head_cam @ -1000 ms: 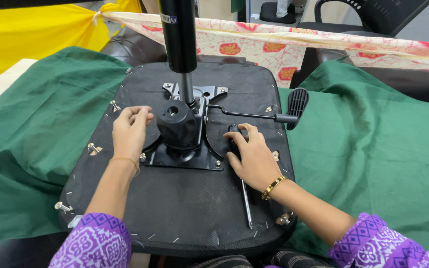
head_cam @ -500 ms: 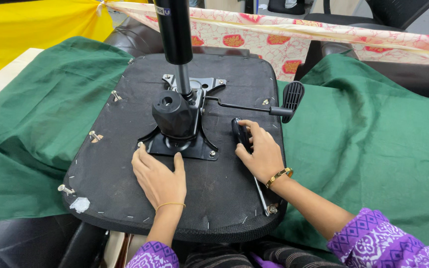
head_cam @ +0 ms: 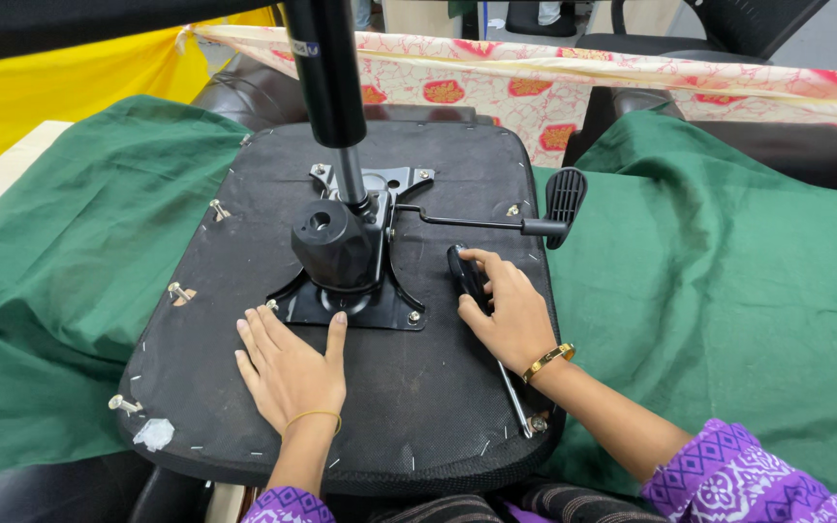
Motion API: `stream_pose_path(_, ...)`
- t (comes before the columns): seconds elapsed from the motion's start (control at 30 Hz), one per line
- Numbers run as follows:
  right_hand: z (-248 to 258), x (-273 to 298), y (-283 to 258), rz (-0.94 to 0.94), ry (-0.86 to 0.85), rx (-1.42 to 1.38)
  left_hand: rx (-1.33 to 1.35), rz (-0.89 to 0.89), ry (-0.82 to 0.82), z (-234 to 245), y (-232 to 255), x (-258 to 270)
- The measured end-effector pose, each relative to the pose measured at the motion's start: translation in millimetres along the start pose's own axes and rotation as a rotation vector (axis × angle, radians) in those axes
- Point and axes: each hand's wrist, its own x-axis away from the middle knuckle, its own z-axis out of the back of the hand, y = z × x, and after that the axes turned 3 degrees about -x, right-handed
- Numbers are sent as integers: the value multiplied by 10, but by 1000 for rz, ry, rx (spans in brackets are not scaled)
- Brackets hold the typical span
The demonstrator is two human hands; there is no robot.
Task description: The person uses a screwdriver to tighten screws on the underside of an office chair seat, securing the central gas lift mechanism to the seat base. The person works on multiple screws around the base plate.
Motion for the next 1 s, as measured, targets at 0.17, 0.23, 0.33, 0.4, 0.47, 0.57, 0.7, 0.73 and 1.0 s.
stream_pose_path(0.17,-5,-1,-39,14,-3,12,-66,-25,-55,-36,-48,-120)
stream_pose_path(0.23,-11,1,-35,-10,-10,20,-69,-51,3,-53,-47,-65)
stream_pose_path(0.33,-33,10,-51,27,16,-9,-31,5,-8,-34,-42,-76)
stream_pose_path(0.4,-27,8,-65,37,22,-2,-16,8,13,7,-34,-53)
stream_pose_path(0.47,-20,6,-69,6,7,36,5,12,30,44,-15,-49)
stream_pose_path(0.57,-20,3,-96,-14,-6,56,29,23,37,96,5,-62)
stream_pose_path(0.7,-14,-3,-133,-24,-26,63,19,19,74,106,2,-78)
stream_pose_path(0.73,-23,-9,-142,-25,-30,68,14,11,98,95,-12,-82)
stream_pose_path(1.0,-92,-59,-230,-54,-39,161,82,103,185,-35,-190,-326)
